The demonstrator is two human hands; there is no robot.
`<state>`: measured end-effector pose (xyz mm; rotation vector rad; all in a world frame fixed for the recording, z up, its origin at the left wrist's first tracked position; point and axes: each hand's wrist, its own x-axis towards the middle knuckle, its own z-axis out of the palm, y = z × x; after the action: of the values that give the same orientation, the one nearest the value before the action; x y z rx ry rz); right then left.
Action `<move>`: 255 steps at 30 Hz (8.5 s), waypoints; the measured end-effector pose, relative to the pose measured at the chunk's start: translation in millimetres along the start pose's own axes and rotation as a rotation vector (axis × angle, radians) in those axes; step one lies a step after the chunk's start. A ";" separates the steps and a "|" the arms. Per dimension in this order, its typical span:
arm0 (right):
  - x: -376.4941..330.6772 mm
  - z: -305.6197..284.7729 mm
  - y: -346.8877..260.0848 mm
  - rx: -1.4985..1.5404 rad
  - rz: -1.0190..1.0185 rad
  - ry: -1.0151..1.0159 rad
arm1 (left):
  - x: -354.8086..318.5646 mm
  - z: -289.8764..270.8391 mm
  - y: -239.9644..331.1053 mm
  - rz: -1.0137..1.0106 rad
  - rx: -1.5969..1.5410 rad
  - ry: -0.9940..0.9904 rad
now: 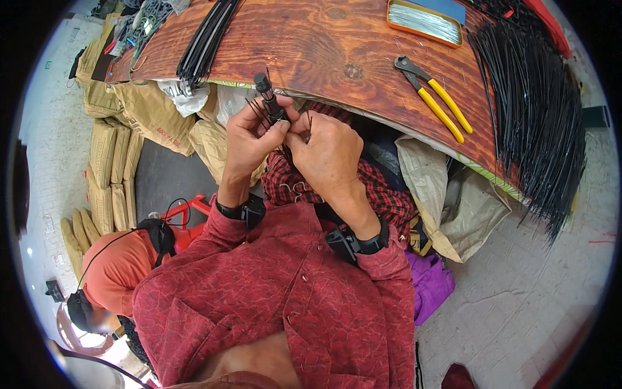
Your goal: The person is assembling electrical wire harnesses by trimming wires with pliers and organizing them at a workbench.
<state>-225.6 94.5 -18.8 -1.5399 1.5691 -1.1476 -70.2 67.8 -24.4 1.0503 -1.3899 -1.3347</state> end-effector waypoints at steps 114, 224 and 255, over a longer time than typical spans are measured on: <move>2.9 51.1 65.2 0.466 -0.009 -0.486 | 25.0 -14.8 -14.2 0.168 -0.166 -0.373; -13.8 -90.9 20.9 -0.471 -0.280 -0.241 | 19.5 22.0 -43.4 0.164 -0.368 -0.207; -7.8 -63.6 52.1 -0.006 -0.203 -0.383 | 16.1 16.8 -55.8 0.135 -0.520 -0.173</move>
<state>-304.0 107.5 -41.1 -1.8285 1.1847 -0.8836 -90.8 53.0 -79.2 0.4959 -1.1193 -1.5971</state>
